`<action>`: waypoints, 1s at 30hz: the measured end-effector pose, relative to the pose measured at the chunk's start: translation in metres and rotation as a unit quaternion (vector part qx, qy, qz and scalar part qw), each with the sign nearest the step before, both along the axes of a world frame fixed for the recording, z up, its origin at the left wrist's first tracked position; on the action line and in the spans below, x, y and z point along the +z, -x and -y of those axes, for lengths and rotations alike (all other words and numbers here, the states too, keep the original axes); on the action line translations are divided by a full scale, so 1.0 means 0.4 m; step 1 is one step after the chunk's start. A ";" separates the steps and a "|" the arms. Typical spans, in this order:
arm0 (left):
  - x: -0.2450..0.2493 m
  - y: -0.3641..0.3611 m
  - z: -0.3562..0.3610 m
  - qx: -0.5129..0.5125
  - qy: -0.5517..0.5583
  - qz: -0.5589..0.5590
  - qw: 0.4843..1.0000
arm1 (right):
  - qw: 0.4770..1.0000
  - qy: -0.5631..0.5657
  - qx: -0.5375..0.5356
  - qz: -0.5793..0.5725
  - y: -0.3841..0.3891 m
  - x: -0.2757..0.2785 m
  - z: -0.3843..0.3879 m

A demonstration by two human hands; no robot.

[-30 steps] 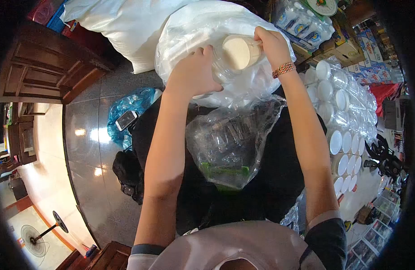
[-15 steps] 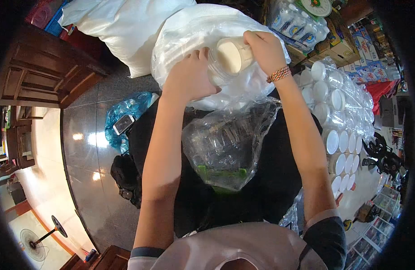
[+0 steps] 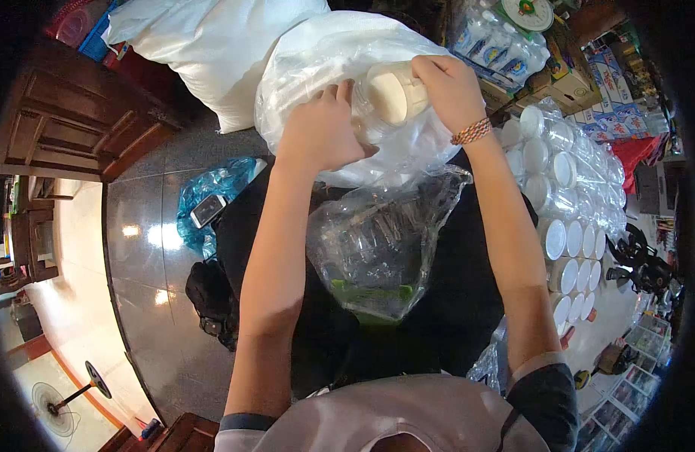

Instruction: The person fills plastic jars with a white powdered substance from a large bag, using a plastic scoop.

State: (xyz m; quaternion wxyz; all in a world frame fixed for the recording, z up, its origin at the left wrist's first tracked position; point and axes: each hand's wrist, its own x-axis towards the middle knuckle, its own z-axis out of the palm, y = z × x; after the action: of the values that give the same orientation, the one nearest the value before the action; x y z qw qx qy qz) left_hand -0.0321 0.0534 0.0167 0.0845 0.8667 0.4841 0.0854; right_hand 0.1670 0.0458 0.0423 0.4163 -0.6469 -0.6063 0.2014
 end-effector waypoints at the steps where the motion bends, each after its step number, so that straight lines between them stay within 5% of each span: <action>1: -0.001 0.000 0.001 0.000 -0.001 0.000 1.000 | 1.000 -0.022 0.008 0.020 -0.002 0.006 0.004; 19: -0.019 -0.022 -0.002 -0.041 -0.105 0.188 0.976 | 0.965 -0.166 0.074 0.191 -0.005 0.126 0.053; 30: -0.011 -0.048 0.021 0.024 -0.163 0.252 0.954 | 0.920 -0.227 0.135 0.290 0.007 0.205 0.040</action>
State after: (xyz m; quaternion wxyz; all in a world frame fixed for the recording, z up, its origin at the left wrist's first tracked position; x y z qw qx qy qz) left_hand -0.0129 0.0450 0.0123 0.0592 0.8074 0.4470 0.3805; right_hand 0.1644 0.0299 0.1245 0.3274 -0.4772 -0.8112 -0.0838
